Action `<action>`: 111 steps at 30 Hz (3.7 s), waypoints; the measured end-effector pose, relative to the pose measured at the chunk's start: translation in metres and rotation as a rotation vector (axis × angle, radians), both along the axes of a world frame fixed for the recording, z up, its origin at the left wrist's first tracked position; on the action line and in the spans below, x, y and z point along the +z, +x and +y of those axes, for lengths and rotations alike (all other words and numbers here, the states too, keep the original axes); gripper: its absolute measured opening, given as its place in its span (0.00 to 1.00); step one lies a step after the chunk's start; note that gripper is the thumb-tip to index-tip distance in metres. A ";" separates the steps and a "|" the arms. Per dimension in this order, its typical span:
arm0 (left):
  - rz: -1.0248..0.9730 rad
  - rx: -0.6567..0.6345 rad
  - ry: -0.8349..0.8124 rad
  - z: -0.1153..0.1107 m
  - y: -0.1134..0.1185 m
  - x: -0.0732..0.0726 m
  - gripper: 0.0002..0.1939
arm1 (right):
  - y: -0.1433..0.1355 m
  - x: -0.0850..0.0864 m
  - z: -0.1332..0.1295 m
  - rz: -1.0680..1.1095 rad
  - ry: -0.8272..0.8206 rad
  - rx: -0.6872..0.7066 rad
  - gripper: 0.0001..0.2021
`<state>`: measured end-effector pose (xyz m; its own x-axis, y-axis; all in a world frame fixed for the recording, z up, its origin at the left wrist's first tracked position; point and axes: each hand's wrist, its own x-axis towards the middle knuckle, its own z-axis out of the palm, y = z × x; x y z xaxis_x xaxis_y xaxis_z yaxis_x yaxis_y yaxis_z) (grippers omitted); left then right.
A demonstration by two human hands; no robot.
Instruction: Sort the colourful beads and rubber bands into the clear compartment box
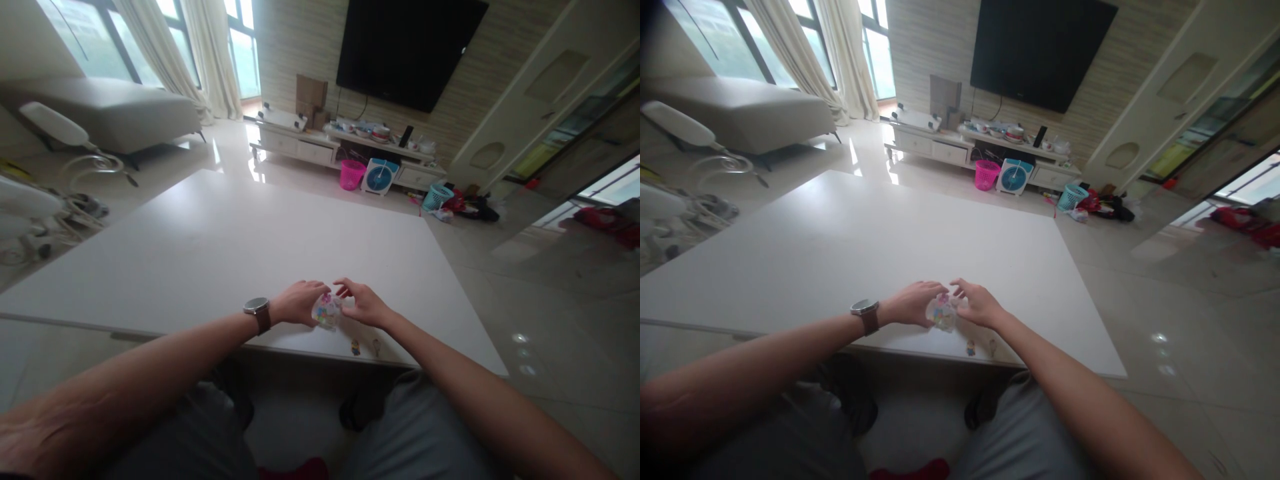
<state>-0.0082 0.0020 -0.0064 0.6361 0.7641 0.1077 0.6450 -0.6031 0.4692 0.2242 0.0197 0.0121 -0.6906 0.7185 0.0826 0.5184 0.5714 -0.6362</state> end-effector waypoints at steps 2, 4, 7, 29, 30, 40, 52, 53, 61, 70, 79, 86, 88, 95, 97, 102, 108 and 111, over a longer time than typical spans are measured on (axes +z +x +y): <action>0.034 0.000 0.003 0.000 0.001 -0.004 0.28 | -0.001 -0.001 -0.001 -0.035 -0.025 -0.008 0.31; 0.040 0.023 0.004 0.000 0.002 -0.006 0.28 | -0.003 -0.002 -0.003 -0.076 -0.010 0.043 0.36; 0.037 0.022 0.017 0.002 0.003 -0.007 0.28 | -0.005 -0.002 -0.006 -0.133 0.050 0.072 0.41; 0.154 0.063 0.005 -0.001 0.013 -0.003 0.29 | -0.006 -0.003 -0.008 -0.278 0.189 0.032 0.42; 0.146 0.062 0.003 -0.001 0.013 -0.003 0.30 | -0.006 -0.002 -0.008 -0.273 0.190 0.036 0.42; 0.081 0.085 -0.007 0.001 0.013 -0.007 0.29 | -0.009 0.005 -0.010 -0.304 0.291 0.065 0.37; 0.001 0.091 -0.041 -0.003 0.013 -0.004 0.54 | 0.009 0.016 0.008 -0.174 0.224 0.036 0.38; 0.009 0.094 -0.044 -0.003 0.013 -0.005 0.56 | 0.012 0.016 0.010 -0.157 0.209 0.022 0.37; -0.075 0.055 -0.053 0.001 0.007 -0.004 0.59 | 0.017 0.017 0.014 -0.047 0.133 -0.011 0.32; -0.230 0.106 0.100 0.004 0.007 0.024 0.09 | 0.004 0.021 0.007 0.071 0.044 0.005 0.19; -0.520 0.276 -0.218 0.012 0.014 0.014 0.09 | 0.004 0.026 0.006 0.127 0.252 0.014 0.35; -0.685 0.255 -0.460 0.010 0.018 0.010 0.16 | -0.001 0.026 0.006 0.047 0.299 0.054 0.34; -0.694 0.236 -0.499 0.011 0.018 0.009 0.20 | 0.001 0.024 0.009 0.041 0.304 0.044 0.35; -0.514 0.225 -0.390 0.014 0.008 0.006 0.26 | 0.051 0.005 0.043 -0.195 0.240 -0.285 0.34; -0.418 0.158 -0.376 0.013 0.003 0.006 0.28 | 0.072 0.000 0.048 -0.298 0.104 -0.321 0.37; -0.280 0.006 -0.427 0.010 -0.005 0.001 0.40 | 0.106 -0.006 0.046 -0.357 -0.090 -0.330 0.40; -0.256 -0.012 -0.407 0.015 0.002 -0.007 0.37 | 0.118 -0.015 0.043 -0.371 -0.093 -0.290 0.39; -0.250 -0.022 -0.422 0.018 0.007 -0.007 0.37 | 0.118 -0.016 0.041 -0.405 -0.076 -0.239 0.38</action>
<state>-0.0009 0.0201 -0.0133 0.6465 0.7608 -0.0574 0.4710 -0.3387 0.8145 0.3422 0.0605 -0.0040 -0.4709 0.8549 -0.2176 0.8445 0.3655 -0.3913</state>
